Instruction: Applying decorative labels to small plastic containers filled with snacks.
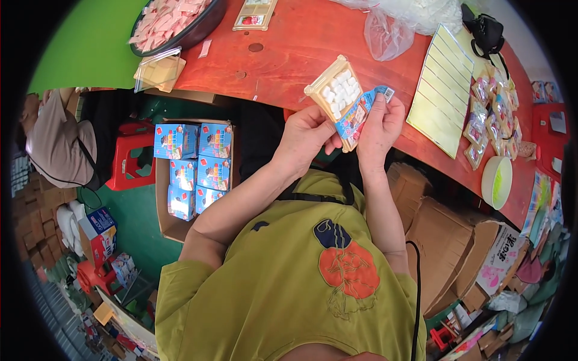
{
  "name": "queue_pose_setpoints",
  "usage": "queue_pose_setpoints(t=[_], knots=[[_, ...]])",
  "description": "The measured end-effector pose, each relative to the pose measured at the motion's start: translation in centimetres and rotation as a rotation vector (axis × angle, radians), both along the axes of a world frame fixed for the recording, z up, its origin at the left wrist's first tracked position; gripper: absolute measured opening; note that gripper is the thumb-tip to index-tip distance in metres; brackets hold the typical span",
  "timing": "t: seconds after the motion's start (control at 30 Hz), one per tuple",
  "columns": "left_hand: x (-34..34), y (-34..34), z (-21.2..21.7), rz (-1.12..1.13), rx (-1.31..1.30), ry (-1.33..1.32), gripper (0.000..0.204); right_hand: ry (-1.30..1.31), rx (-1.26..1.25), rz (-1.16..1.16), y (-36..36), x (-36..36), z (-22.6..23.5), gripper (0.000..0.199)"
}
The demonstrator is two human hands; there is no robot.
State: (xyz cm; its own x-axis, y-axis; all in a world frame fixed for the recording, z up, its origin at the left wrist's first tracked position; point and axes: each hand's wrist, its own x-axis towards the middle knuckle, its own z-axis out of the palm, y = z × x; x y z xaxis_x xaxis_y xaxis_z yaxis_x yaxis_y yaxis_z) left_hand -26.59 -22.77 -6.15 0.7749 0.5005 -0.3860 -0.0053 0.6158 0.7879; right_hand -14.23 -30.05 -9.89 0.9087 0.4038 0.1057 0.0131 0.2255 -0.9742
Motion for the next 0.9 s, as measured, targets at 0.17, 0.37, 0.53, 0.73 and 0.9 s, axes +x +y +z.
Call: queue_pose_setpoints(t=[0.17,0.37,0.53,0.73,0.9], knots=[[-0.6,0.0,-0.3,-0.086,0.013,-0.126,0.020,0.003,0.033,-0.066,-0.2,0.3,0.5,0.015],[-1.2,0.2,-0.7,-0.063,0.145,-0.058,0.022,-0.272,0.010,0.043,-2.6,-0.1,0.7,0.012],[-4.2,4.7,0.7,-0.226,1.060,-0.280,0.021,-0.537,0.008,0.591,-7.0,2.9,5.5,0.026],[-3.3,3.2,4.5,-0.375,1.400,-0.420,0.029,-0.531,-0.002,0.916,-7.0,3.8,8.1,0.015],[-2.9,2.2,3.2,-0.318,1.519,-0.470,0.036,-0.246,-0.146,1.064,-6.2,2.8,7.4,0.015]])
